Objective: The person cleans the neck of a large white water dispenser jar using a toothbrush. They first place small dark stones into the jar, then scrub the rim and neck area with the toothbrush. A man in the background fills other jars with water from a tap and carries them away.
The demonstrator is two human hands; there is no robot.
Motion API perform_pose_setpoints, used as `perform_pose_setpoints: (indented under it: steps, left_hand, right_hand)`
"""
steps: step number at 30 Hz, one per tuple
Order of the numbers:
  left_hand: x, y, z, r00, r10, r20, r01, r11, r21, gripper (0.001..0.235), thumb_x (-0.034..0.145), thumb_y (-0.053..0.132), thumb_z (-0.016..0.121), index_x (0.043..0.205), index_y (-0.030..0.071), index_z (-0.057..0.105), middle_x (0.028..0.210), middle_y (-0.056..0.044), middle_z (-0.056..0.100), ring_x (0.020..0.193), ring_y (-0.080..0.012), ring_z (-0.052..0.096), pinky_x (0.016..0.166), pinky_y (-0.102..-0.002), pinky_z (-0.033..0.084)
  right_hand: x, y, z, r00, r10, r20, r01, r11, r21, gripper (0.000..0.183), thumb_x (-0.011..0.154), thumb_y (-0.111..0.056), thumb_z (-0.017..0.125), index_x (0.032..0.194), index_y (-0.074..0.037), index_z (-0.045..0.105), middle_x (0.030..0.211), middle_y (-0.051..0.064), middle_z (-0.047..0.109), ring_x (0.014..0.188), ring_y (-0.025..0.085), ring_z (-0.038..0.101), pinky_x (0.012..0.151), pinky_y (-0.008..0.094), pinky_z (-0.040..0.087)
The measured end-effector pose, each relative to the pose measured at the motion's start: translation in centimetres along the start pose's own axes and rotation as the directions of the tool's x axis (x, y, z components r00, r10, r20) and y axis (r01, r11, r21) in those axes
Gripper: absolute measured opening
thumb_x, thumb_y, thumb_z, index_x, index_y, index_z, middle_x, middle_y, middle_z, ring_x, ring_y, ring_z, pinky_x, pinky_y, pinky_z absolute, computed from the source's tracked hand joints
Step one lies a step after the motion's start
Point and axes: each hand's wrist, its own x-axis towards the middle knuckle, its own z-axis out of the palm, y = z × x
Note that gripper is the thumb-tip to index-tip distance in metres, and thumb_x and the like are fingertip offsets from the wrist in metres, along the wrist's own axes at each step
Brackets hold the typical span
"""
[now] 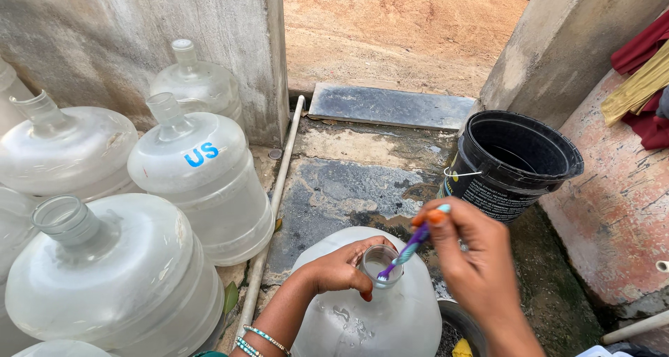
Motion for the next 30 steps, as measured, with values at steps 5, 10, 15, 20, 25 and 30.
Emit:
perform_pose_setpoints:
  steps: [5, 10, 15, 20, 25, 30]
  left_hand:
    - [-0.1, 0.1, 0.2, 0.999, -0.051, -0.015, 0.051, 0.998, -0.036, 0.070, 0.066, -0.009, 0.067, 0.134, 0.000, 0.053, 0.100, -0.015, 0.064, 0.085, -0.0213, 0.068, 0.077, -0.036, 0.058]
    - [-0.2, 0.0, 0.1, 0.999, -0.036, -0.001, 0.036, 0.998, -0.060, 0.081, 0.062, -0.010, 0.060, 0.140, 0.011, 0.049, 0.107, -0.007, 0.063, 0.084, -0.0148, 0.066, 0.076, -0.034, 0.059]
    - [0.2, -0.4, -0.4, 0.998, -0.061, -0.002, 0.061, 0.996, -0.072, 0.089, 0.063, -0.008, 0.058, 0.150, 0.005, 0.044, 0.100, -0.010, 0.062, 0.080, -0.0153, 0.063, 0.074, -0.032, 0.054]
    - [0.0, -0.7, -0.6, 0.988, -0.132, -0.086, 0.132, 0.991, 0.000, 0.095, 0.065, -0.004, 0.057, 0.157, 0.011, 0.041, 0.094, -0.011, 0.061, 0.071, -0.0166, 0.063, 0.072, -0.031, 0.053]
    - [-0.3, 0.0, -0.2, 1.000, -0.017, 0.007, 0.017, 0.997, -0.080, 0.081, 0.063, 0.000, 0.056, 0.143, 0.007, 0.049, 0.107, -0.008, 0.063, 0.088, -0.0149, 0.058, 0.077, -0.028, 0.048]
    - [-0.6, 0.7, 0.0, 0.999, -0.044, -0.021, 0.043, 0.997, -0.063, 0.071, 0.059, 0.005, 0.056, 0.131, 0.007, 0.057, 0.110, -0.004, 0.063, 0.101, -0.0150, 0.057, 0.084, -0.026, 0.046]
  right_hand:
    - [0.4, 2.3, 4.3, 0.990, 0.016, 0.140, 0.005, 0.989, -0.149, 0.027, 0.099, -0.023, 0.062, 0.083, -0.002, 0.068, 0.068, 0.005, 0.063, 0.060, 0.011, 0.054, 0.053, 0.028, 0.043]
    - [-0.4, -1.0, 1.8, 0.994, -0.088, -0.057, 0.078, 0.983, -0.168, 0.024, 0.097, -0.023, 0.063, 0.089, -0.003, 0.074, 0.070, 0.002, 0.066, 0.058, 0.009, 0.057, 0.051, 0.028, 0.043]
    - [-1.3, -1.6, 1.2, 0.968, -0.219, -0.126, 0.193, 0.963, -0.190, 0.025, 0.100, -0.025, 0.063, 0.092, -0.003, 0.074, 0.074, 0.001, 0.067, 0.064, 0.007, 0.063, 0.053, 0.026, 0.048]
    - [-0.1, 1.0, 4.8, 0.998, -0.024, 0.054, 0.034, 0.981, -0.190, 0.028, 0.097, -0.024, 0.066, 0.085, 0.000, 0.074, 0.069, 0.007, 0.066, 0.057, 0.011, 0.059, 0.050, 0.028, 0.043]
    - [-0.6, 0.0, 1.9, 0.988, -0.144, -0.050, 0.137, 0.983, -0.123, 0.028, 0.099, -0.027, 0.063, 0.092, -0.003, 0.075, 0.079, 0.003, 0.072, 0.064, 0.008, 0.063, 0.054, 0.026, 0.048]
    - [-1.1, 0.4, 0.8, 0.981, -0.152, -0.123, 0.141, 0.986, -0.092, 0.030, 0.100, -0.029, 0.062, 0.091, -0.004, 0.075, 0.076, 0.002, 0.069, 0.065, 0.007, 0.063, 0.057, 0.024, 0.050]
